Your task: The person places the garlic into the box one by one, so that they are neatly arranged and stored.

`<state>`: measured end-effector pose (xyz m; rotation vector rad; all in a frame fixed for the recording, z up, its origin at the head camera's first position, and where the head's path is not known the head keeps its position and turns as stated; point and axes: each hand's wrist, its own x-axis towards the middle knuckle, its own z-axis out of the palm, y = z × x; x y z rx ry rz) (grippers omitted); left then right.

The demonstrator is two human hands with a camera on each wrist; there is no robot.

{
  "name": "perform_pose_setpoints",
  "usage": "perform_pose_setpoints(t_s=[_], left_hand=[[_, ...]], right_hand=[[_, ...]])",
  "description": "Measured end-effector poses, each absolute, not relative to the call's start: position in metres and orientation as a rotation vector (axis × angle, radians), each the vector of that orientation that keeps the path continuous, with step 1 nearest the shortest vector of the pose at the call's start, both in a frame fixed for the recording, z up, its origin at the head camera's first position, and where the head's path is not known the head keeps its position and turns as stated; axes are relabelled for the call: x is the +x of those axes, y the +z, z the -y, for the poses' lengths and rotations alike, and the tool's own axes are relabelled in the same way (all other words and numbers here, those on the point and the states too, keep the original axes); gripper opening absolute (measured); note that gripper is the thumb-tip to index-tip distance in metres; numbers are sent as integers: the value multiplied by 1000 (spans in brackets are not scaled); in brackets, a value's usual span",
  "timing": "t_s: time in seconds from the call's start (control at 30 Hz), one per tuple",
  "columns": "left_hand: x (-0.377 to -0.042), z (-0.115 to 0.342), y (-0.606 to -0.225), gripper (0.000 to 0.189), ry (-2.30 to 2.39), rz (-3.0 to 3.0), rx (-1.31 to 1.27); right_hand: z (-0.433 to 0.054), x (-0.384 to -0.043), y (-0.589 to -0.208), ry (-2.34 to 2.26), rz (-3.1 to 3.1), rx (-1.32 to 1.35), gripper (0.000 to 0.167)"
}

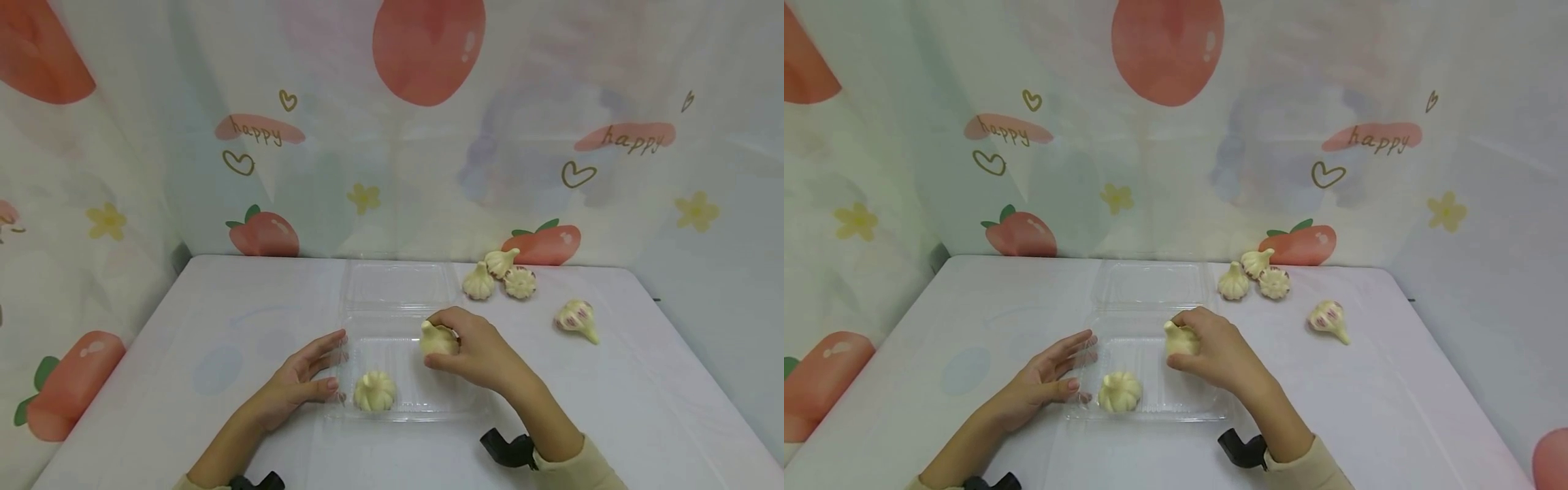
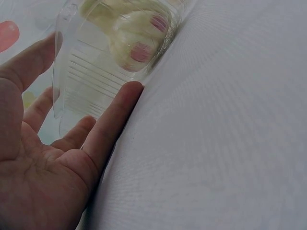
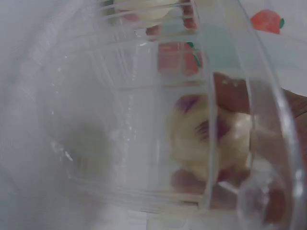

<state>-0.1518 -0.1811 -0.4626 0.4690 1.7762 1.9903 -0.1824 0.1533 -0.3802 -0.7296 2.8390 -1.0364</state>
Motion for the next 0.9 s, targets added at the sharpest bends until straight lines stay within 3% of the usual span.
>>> perform_pose_setpoints(t_s=[0.9], left_hand=[[-151,181,-462,74,1978,-1794,475]], right_hand=[[-134,-175,-397,-917,-2750,-862,44]])
